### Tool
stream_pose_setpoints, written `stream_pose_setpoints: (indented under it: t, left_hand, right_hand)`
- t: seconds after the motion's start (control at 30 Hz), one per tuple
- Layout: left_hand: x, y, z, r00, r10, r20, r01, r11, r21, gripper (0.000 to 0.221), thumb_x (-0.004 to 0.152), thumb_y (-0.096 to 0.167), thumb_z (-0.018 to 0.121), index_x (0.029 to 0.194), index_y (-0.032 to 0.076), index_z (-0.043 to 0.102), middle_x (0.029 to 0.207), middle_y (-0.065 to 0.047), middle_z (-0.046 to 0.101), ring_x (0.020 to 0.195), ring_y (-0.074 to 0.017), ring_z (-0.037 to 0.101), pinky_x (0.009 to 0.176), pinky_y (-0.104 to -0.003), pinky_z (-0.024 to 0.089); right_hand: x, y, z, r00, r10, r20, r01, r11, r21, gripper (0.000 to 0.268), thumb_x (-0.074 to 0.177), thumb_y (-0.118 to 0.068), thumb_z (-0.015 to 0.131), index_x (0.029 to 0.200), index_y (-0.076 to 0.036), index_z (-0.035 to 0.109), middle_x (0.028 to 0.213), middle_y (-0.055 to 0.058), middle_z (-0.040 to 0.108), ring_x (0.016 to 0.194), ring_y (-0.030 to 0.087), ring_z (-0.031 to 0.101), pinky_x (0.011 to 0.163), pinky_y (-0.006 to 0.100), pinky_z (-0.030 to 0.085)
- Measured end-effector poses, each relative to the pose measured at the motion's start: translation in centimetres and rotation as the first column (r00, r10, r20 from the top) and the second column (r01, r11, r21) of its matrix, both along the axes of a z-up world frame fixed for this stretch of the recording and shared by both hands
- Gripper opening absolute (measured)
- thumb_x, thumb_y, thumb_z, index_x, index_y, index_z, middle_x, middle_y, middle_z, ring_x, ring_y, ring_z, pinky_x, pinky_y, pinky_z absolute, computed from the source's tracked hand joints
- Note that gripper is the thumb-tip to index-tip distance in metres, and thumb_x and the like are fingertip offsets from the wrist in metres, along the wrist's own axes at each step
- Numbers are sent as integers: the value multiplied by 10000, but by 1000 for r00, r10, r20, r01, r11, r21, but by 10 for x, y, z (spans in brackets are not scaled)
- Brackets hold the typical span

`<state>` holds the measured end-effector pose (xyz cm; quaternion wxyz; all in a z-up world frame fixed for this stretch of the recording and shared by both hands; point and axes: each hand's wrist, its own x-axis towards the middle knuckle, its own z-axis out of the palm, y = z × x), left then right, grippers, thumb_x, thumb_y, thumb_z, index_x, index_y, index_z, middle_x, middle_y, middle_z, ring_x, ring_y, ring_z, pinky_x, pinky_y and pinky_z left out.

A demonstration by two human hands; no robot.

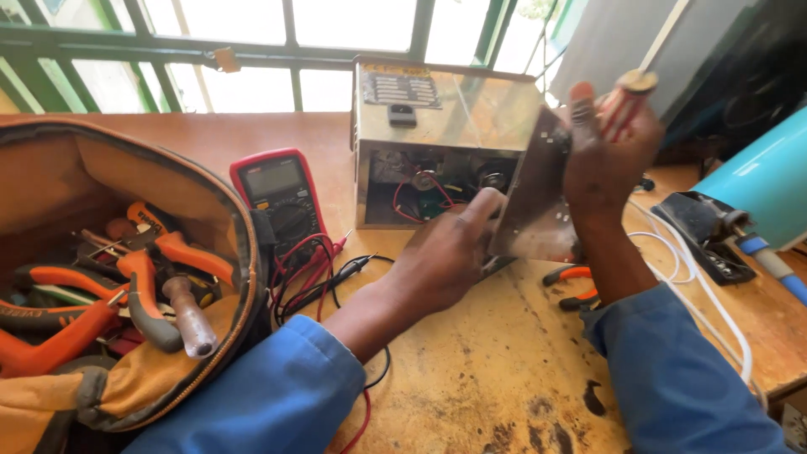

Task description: Removing a circuit board from a metal electronic enclosure using a screwdriver and hands.

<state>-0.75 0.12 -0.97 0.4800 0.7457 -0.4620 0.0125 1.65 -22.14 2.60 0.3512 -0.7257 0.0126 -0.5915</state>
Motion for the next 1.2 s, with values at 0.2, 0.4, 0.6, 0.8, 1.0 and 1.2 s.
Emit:
stream_pose_setpoints:
  t: [0.2, 0.4, 0.6, 0.8, 1.0, 1.2]
  left_hand:
    - [-13, -5, -10, 994, 25, 104, -20, 998, -56, 183, 956, 55, 461, 1095, 174, 449, 907, -144, 684, 733, -427, 614, 542, -526, 393]
    - [-19, -9, -14, 986, 7, 169, 4, 998, -69, 107, 1030, 132, 435, 1130, 144, 471, 1010, -133, 727, 841, -398, 608, 590, -535, 431]
    - [-19, -7, -12, 989, -4, 148, 2, 1000, 15, 243, 934, 105, 550, 1156, 170, 479, 1111, -79, 715, 1004, -366, 608, 580, -556, 470]
    - [-17, -10, -13, 981, -5, 196, 6, 1000, -6, 205, 1020, 228, 533, 1189, 122, 484, 1097, -136, 724, 910, -418, 647, 580, -562, 475]
    - [-9, -14, -16, 962, 19, 271, -4, 998, -57, 202, 1019, 36, 443, 1211, 23, 506, 953, -201, 694, 711, -384, 655, 536, -547, 496]
    - [8, -12, -19, 970, 51, 238, -6, 982, -186, 224, 1019, 47, 497, 1226, 7, 570, 1118, -186, 715, 946, -415, 689, 697, -496, 511]
  right_hand:
    - [-9, -4, -2, 839, 359, 410, -421, 904, 70, 358, 1063, -135, 821, 1016, -95, 468, 820, 64, 526, 542, 165, 553, 484, 354, 524]
    - [-49, -9, -12, 921, 340, 188, -353, 935, 39, 186, 1135, -181, 587, 1015, -143, 451, 711, 48, 477, 704, 209, 572, 1036, 422, 596]
    - [-62, -38, -27, 950, 310, -34, -309, 951, 24, 390, 1296, -196, 371, 919, -177, 466, 813, 10, 468, 896, 148, 565, 1250, 351, 555]
    - [-50, -71, -39, 897, 436, -70, -440, 897, -41, 347, 1129, -395, 228, 1079, -121, 435, 923, 34, 494, 973, 172, 559, 1314, 337, 495]
    - [-48, -1, 0, 917, 382, 117, -376, 924, -72, 293, 1199, -213, 687, 1072, -136, 435, 1063, 120, 550, 1092, 275, 639, 1237, 497, 578]
    - [-108, -29, 3, 952, 130, -277, -42, 952, 304, 647, 1057, -742, 560, 759, -226, 308, 742, -28, 315, 657, 112, 301, 661, 308, 299]
